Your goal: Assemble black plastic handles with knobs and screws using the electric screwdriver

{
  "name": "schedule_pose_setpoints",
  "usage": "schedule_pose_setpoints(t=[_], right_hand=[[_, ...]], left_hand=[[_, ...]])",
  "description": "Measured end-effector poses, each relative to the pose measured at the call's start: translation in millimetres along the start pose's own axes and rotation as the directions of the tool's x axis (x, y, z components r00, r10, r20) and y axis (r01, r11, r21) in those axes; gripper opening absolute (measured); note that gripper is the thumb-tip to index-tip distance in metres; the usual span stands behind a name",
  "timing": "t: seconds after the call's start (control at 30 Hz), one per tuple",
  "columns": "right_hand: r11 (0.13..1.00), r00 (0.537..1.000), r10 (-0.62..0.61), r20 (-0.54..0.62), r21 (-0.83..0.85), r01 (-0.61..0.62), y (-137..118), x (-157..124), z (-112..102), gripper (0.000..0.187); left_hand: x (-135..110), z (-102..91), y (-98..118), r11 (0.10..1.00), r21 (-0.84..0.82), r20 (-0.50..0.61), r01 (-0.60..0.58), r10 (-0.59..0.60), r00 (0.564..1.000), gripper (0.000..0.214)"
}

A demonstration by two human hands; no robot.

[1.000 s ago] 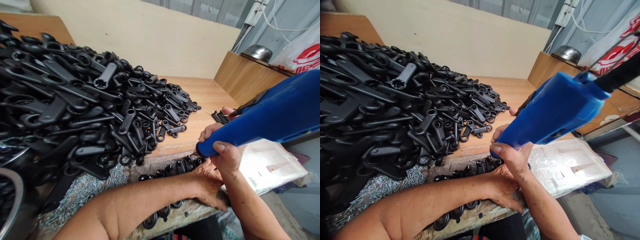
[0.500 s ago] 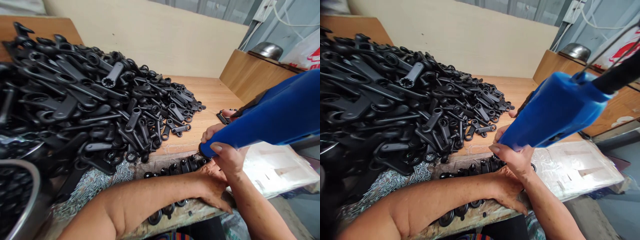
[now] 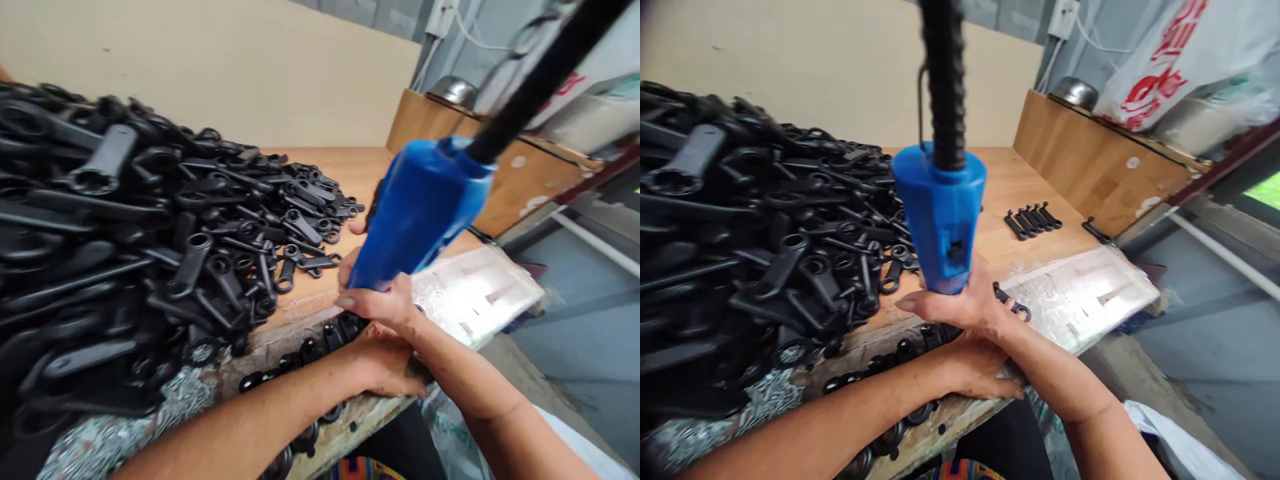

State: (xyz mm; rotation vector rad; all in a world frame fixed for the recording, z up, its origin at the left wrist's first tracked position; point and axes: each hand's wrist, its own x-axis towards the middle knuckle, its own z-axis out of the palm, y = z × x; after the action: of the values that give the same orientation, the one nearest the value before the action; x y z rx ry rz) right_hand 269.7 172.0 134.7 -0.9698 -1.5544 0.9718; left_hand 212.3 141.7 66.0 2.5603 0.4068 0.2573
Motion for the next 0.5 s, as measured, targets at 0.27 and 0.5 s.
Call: schedule_pose_setpoints(t=[0.27,0.5], right_hand=[[0.958,0.994,-0.091,-0.066,0.265,0.106,7.0,-10.3,-18.8,0.029],[0.971,0.978,-0.107,-0.181,0.192,0.142,-3.4,-11.7,-10.6,0.030]], left_hand=[[2.4,-6.5,0.8,0.994,0.040,-0.035,-0.102,0.104,0.994,0.060],[2.5,-8.4,-0.5,0.993,0.010,0.011,-0.120,0.120,0.993,0.052]])
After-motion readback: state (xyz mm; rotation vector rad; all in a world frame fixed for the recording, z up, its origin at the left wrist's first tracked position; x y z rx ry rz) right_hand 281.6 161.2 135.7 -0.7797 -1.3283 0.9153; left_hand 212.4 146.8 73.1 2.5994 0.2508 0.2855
